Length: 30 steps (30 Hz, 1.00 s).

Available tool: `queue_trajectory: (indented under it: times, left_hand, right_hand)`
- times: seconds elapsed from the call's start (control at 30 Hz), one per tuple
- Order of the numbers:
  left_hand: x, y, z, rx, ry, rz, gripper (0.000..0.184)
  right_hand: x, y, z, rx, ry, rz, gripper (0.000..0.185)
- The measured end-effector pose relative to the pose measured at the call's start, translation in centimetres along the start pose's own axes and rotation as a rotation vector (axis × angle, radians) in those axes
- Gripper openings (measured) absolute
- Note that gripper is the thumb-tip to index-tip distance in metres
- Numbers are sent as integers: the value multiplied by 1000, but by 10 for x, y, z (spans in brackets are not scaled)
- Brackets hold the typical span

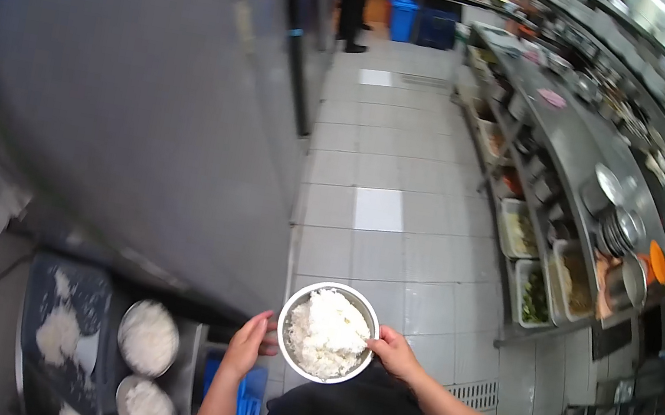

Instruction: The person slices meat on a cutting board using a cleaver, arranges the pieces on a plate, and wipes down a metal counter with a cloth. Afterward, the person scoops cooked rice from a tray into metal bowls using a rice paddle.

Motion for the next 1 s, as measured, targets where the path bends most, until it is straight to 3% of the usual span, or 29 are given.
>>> queue_trajectory:
  times: [0.07,0.13,0.17,0.2,0.3,0.43,0.57,0.7,0.83,0.87,0.9,1.0]
  left_hand:
    - [-34,-48,-50,159,-134,16,52]
    - [-65,-73,-97,256,-595,-21,53]
    - [-53,-97,-168,47,-847,-82,51]
    - [-79,-85,-153,54,-926,-128,51]
    - [-76,-107,-227,80,-976,-212,45]
    - [-83,-157,-252,249,-1020,-334,44]
    - [-104,-240,-235,392,-1032,-468,43]
    - [-154,-375,-183,455,-879,-626,42]
    - [-239,-552,-109,36,-1404,-856,40]
    - [-269,-594,-88,69,-1357,-833,40]
    - [-303,-625,-70,376,-1161,-506,42]
    - [-387,-712,-12,133,-1113,-553,37]
  right_hand:
    - [67,1,12,-39,-56,113,20]
    - [124,2,11,-72,-110,215,20]
    - [149,4,7,-44,-161,278,21]
    - [173,7,3,-19,-207,338,21]
    - [241,5,12,60,-331,448,25]
    - [302,1,-5,136,-464,599,28]
    - [340,-6,-27,200,-546,737,28]
    - [375,-25,-48,248,-614,864,28]
    - [419,-52,-70,328,-688,1035,28]
    - [432,-57,-76,330,-695,1097,27]
    - [445,-62,-83,349,-701,1148,26]
    - [476,-60,-129,445,-706,1314,21]
Point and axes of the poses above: each hand's wrist, its own y-axis away from the middle knuckle, its own x-axis out of the back of the hand, z = x × y, the point moved 1 cm from there along -y, towards the middle knuckle, and after that the axes turned 2 degrees about -y, right-handed, at the moved point
